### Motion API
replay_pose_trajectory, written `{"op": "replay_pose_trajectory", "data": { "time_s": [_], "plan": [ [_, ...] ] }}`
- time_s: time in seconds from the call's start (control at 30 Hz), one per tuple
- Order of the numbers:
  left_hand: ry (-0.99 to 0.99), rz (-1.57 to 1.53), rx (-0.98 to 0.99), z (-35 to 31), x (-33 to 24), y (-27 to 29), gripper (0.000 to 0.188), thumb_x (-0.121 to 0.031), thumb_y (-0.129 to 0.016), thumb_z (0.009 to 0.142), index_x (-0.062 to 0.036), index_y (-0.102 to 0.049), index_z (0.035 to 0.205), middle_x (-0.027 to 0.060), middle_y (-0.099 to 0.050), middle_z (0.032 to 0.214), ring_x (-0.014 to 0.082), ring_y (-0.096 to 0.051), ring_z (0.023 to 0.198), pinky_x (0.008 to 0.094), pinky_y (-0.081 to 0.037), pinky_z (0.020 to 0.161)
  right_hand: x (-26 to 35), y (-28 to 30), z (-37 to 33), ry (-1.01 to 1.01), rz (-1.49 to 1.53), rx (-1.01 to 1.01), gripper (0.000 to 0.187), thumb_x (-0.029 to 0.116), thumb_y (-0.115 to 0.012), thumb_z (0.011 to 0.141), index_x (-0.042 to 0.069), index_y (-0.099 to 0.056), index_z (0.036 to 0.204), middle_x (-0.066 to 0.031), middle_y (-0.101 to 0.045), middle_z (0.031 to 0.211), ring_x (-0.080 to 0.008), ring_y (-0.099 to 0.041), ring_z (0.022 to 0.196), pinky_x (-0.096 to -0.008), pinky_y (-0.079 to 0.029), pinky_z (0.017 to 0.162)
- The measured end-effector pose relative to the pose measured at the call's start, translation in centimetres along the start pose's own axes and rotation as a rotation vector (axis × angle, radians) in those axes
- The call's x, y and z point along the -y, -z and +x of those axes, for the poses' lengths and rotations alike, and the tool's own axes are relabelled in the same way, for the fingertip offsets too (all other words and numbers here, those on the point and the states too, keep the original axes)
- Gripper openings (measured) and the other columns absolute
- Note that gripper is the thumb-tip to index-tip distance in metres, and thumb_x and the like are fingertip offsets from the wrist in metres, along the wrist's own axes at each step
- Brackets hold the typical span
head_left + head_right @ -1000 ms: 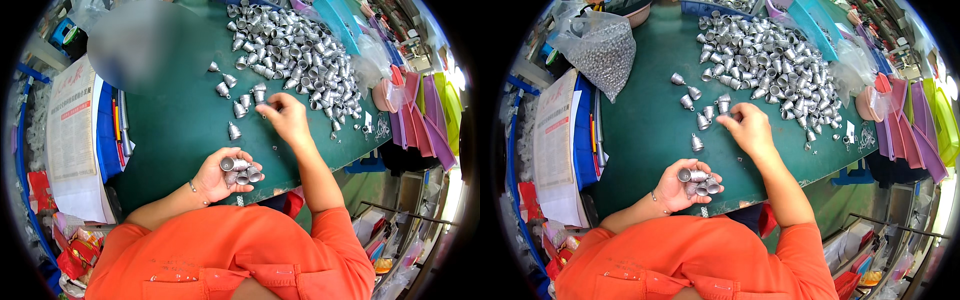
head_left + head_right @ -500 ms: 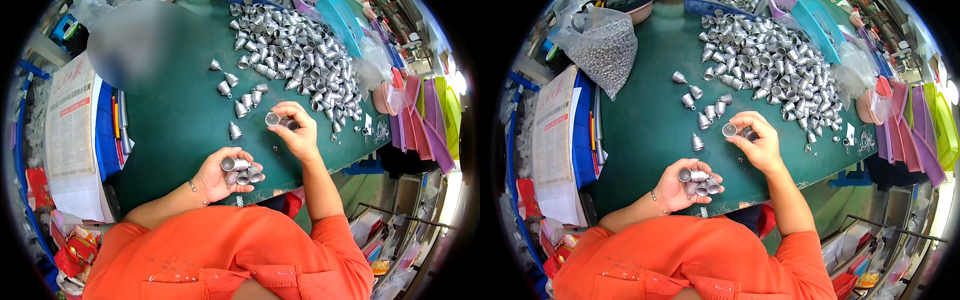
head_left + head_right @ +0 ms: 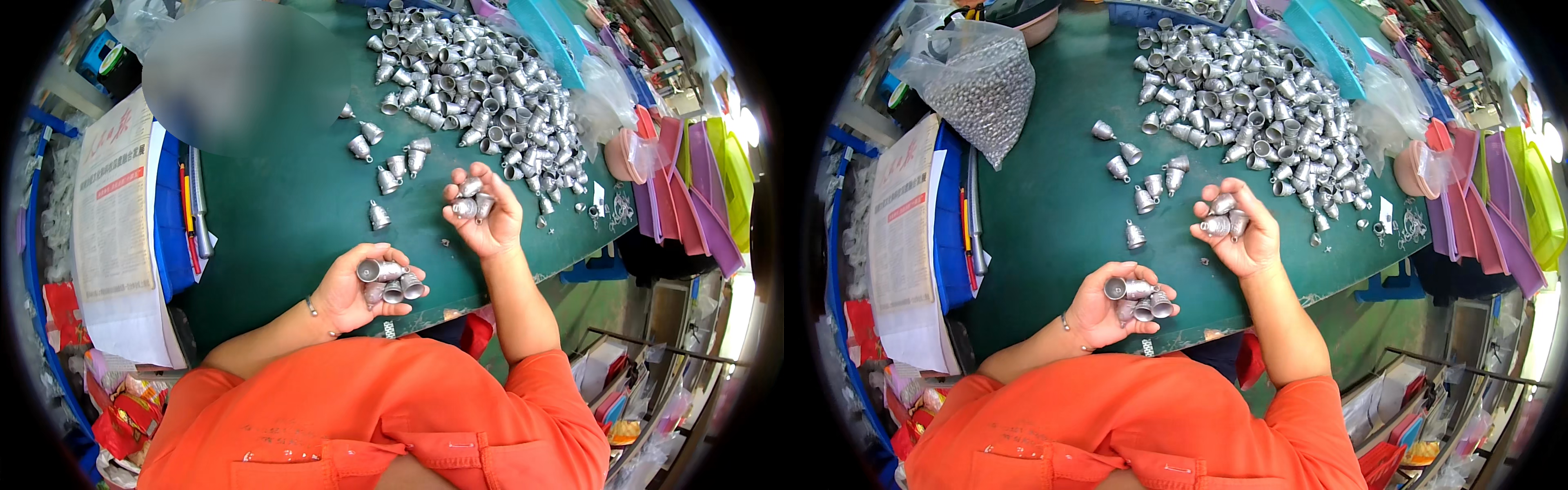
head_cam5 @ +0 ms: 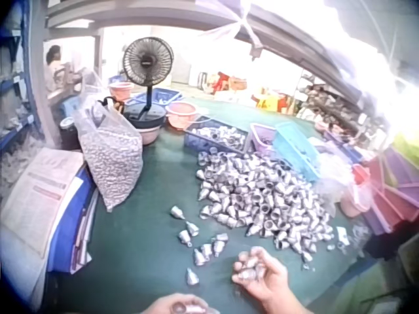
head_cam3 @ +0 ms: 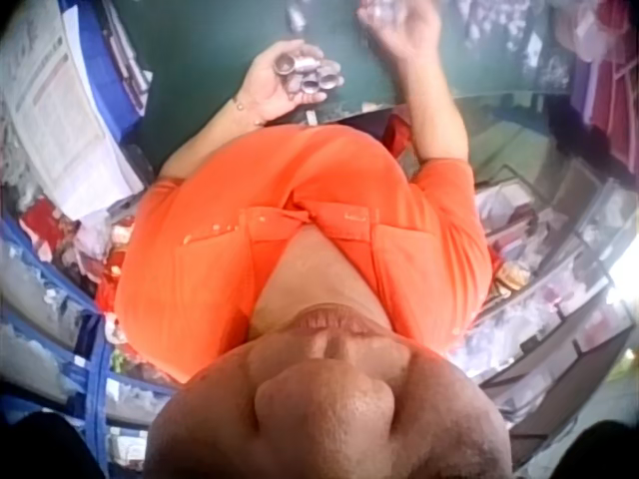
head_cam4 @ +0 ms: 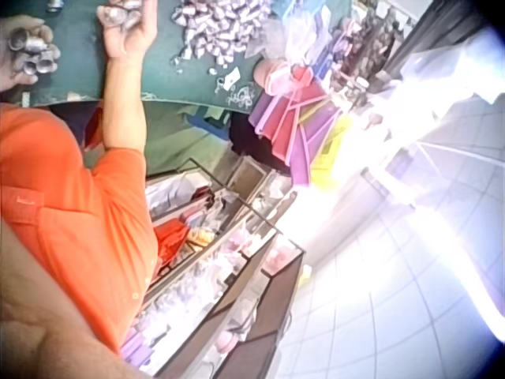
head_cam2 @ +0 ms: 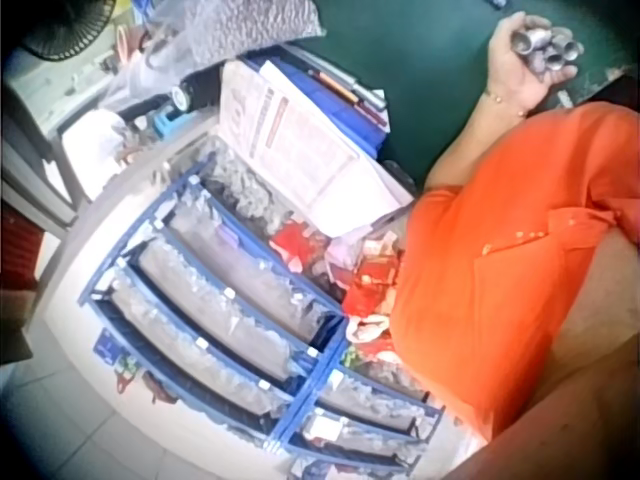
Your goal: The person sits on the floor and sorts a large pile of small silver metal bells on a green table. They pick up the bells by hand, inspect them, and place them into a separate pile.
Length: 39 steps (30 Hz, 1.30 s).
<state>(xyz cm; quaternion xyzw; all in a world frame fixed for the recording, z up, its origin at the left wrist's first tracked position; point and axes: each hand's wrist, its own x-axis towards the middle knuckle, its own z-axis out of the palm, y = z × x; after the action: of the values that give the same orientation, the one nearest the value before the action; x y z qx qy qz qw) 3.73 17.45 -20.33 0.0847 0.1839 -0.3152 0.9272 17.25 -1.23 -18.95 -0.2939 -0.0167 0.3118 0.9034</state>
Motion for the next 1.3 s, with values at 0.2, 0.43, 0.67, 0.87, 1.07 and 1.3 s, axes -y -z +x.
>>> {"op": "replay_pose_trajectory", "data": {
  "time_s": [0.2, 0.43, 0.67, 0.87, 1.07, 1.3],
  "plan": [
    [0.002, 0.001, 0.007, 0.0, 0.0, 0.1, 0.035, -0.032, -0.041, 0.089, -0.002, -0.059, 0.094, 0.0224, -0.059, 0.103, 0.0393, -0.057, 0.1, 0.0433, -0.057, 0.066, -0.5, -1.7, 4.4, 0.23, -1.505, -0.295, 0.019, 0.019, -0.066, 0.081, 0.002, -0.061, 0.085, -0.0032, -0.057, 0.06, -0.0101, -0.053, 0.057, -0.0257, -0.045, 0.053],
    [-0.003, 0.038, -0.016, -0.2, -0.1, -0.3, 0.033, -0.033, -0.043, 0.089, -0.0033, -0.057, 0.093, 0.0188, -0.059, 0.102, 0.0344, -0.06, 0.095, 0.0412, -0.057, 0.066, -1.5, -2.5, 5.1, 0.211, -1.843, -0.183, 0.028, 0.019, -0.072, 0.072, 0.003, -0.059, 0.091, -0.0147, -0.061, 0.082, -0.0307, -0.06, 0.075, -0.0387, -0.047, 0.067],
    [-0.002, 0.006, -0.005, 0.1, 0.0, 0.1, 0.035, -0.032, -0.041, 0.089, -0.0019, -0.059, 0.094, 0.0227, -0.059, 0.102, 0.0398, -0.058, 0.098, 0.0436, -0.057, 0.066, -2.3, -1.6, 2.4, 0.483, -1.505, -0.159, 0.039, 0.002, -0.071, 0.07, 0.006, -0.048, 0.101, -0.0035, -0.058, 0.084, -0.0116, -0.053, 0.069, -0.0259, -0.045, 0.061],
    [-0.004, 0.006, -0.018, 0.0, 0.0, -0.1, 0.036, -0.032, -0.04, 0.089, -0.0012, -0.059, 0.094, 0.0232, -0.059, 0.103, 0.0401, -0.058, 0.099, 0.0435, -0.057, 0.066, -2.9, -2.4, 0.6, 0.577, -1.128, -0.089, 0.037, -0.002, -0.069, 0.074, 0.006, -0.046, 0.102, -0.0012, -0.057, 0.089, -0.0068, -0.052, 0.073, -0.0209, -0.044, 0.061],
    [-0.017, 0.023, -0.012, 0.0, 0.1, 0.0, 0.031, -0.029, -0.044, 0.089, -0.0022, -0.058, 0.097, 0.0225, -0.059, 0.103, 0.0386, -0.058, 0.099, 0.0414, -0.057, 0.065, -2.2, -4.0, -1.0, 0.282, -1.018, -0.141, 0.029, 0.002, -0.074, 0.072, 0.004, -0.055, 0.094, -0.0011, -0.059, 0.083, -0.0031, -0.052, 0.065, -0.0172, -0.043, 0.053],
    [-0.118, 0.1, 0.006, -0.1, 0.3, 0.4, 0.02, -0.022, -0.051, 0.091, -0.0061, -0.054, 0.104, 0.0174, -0.059, 0.102, 0.0302, -0.062, 0.091, 0.0308, -0.056, 0.056, -1.7, -4.9, -2.1, 0.011, -0.938, -0.073, 0.019, 0.012, -0.071, 0.078, 0.006, -0.058, 0.09, 0.0, -0.06, 0.069, -0.0026, -0.048, 0.047, -0.0174, -0.037, 0.04]
  ]
}}
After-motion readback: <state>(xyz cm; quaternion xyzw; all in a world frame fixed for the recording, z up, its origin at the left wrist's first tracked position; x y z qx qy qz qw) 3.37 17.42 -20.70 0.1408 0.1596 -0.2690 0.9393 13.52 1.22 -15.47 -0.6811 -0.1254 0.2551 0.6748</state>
